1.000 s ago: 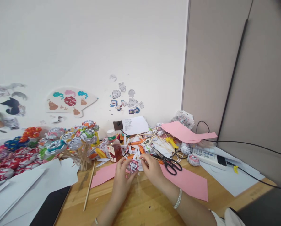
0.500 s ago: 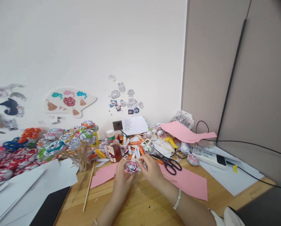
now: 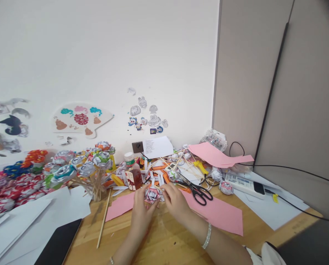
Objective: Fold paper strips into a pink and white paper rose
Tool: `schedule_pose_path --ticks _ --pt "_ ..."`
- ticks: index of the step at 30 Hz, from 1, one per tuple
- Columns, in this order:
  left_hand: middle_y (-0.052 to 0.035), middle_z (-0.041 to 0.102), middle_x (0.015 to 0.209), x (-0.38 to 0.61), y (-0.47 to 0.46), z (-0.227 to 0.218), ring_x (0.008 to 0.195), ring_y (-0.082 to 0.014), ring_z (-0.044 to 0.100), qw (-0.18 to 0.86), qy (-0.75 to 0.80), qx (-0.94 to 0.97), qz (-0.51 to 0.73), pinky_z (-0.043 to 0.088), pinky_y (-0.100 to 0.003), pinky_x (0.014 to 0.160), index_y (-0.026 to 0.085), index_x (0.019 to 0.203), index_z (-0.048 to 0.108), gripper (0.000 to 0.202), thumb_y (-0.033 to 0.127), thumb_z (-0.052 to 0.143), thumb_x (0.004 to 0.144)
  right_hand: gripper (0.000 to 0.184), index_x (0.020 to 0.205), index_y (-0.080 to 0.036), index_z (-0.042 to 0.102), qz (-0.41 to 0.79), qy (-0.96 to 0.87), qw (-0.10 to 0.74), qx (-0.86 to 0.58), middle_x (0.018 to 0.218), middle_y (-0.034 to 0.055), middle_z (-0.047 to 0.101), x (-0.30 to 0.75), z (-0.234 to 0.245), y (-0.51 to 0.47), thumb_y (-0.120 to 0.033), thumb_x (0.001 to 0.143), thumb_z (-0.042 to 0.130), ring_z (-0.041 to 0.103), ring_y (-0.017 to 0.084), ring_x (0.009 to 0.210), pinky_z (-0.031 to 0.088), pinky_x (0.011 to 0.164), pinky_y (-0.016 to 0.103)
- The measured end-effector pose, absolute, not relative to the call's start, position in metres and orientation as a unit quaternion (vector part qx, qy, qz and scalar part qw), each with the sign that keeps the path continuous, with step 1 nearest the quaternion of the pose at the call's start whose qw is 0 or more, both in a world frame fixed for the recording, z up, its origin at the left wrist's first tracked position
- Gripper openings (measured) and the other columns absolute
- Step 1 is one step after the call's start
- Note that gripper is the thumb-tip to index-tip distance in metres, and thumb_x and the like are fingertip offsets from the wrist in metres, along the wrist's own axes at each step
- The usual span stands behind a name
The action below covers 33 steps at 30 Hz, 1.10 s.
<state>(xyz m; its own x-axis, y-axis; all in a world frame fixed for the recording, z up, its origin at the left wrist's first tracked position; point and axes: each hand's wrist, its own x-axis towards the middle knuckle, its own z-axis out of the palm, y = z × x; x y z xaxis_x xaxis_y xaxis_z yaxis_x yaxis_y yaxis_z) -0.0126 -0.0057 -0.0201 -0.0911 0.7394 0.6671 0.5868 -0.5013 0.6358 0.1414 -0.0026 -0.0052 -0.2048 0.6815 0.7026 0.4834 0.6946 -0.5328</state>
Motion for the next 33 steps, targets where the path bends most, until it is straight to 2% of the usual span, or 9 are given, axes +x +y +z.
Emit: schedule_pose_path --ticks 6,17,20,23,27,33 --pt "-0.0053 0.054 0.097 -0.011 -0.007 -0.018 0.092 -0.0244 0.056 0.106 0.508 0.676 0.522 0.051 -0.038 0.073 0.024 0.116 0.054 0.045 0.029 0.064 0.072 0.013 0.092 -0.017 0.06 0.112 -0.766 0.516 -0.367 0.088 0.0054 0.058 0.14 -0.005 -0.003 -0.015 0.088 0.048 0.057 0.018 0.081 0.045 0.071 0.028" --pt "-0.0059 0.055 0.102 -0.012 -0.001 -0.026 0.099 -0.0247 0.055 0.094 0.485 0.699 0.516 0.047 -0.042 0.084 0.024 0.114 0.053 0.044 0.026 0.064 0.071 0.015 0.078 -0.017 0.062 0.139 -0.753 0.51 -0.392 0.075 0.002 0.06 0.14 -0.001 -0.002 -0.01 0.085 0.051 0.057 0.016 0.073 0.043 0.066 0.025" --pt "-0.0065 0.057 0.101 -0.013 0.001 -0.028 0.099 -0.0256 0.055 0.086 0.479 0.704 0.517 0.047 -0.042 0.084 0.023 0.11 0.054 0.042 0.026 0.065 0.07 0.016 0.084 -0.017 0.063 0.139 -0.753 0.505 -0.397 0.078 0.0026 0.064 0.141 -0.002 -0.001 -0.009 0.085 0.049 0.059 0.016 0.074 0.043 0.067 0.025" --pt "-0.0066 0.058 0.101 -0.014 0.001 -0.029 0.098 -0.0258 0.055 0.077 0.477 0.707 0.516 0.047 -0.042 0.083 0.022 0.109 0.054 0.04 0.027 0.065 0.071 0.017 0.094 -0.017 0.06 0.118 -0.758 0.501 -0.401 0.08 0.0033 0.065 0.142 -0.007 0.002 -0.011 0.085 0.048 0.06 0.017 0.072 0.043 0.064 0.025" --pt "-0.0064 0.059 0.098 -0.013 -0.001 -0.026 0.094 -0.0254 0.056 0.071 0.478 0.707 0.516 0.047 -0.042 0.081 0.022 0.108 0.054 0.039 0.028 0.064 0.071 0.015 0.083 -0.018 0.059 0.049 -0.784 0.475 -0.397 0.076 0.0025 0.063 0.143 -0.013 0.006 -0.012 0.086 0.046 0.059 0.016 0.068 0.041 0.06 0.024" --pt "-0.0058 0.059 0.095 -0.013 -0.003 -0.024 0.091 -0.0252 0.057 0.057 0.48 0.704 0.521 0.048 -0.042 0.079 0.022 0.106 0.055 0.038 0.029 0.065 0.07 0.016 0.079 -0.018 0.056 -0.024 -0.807 0.426 -0.408 0.076 0.0025 0.061 0.143 -0.011 0.005 -0.012 0.088 0.044 0.058 0.015 0.066 0.04 0.057 0.023"
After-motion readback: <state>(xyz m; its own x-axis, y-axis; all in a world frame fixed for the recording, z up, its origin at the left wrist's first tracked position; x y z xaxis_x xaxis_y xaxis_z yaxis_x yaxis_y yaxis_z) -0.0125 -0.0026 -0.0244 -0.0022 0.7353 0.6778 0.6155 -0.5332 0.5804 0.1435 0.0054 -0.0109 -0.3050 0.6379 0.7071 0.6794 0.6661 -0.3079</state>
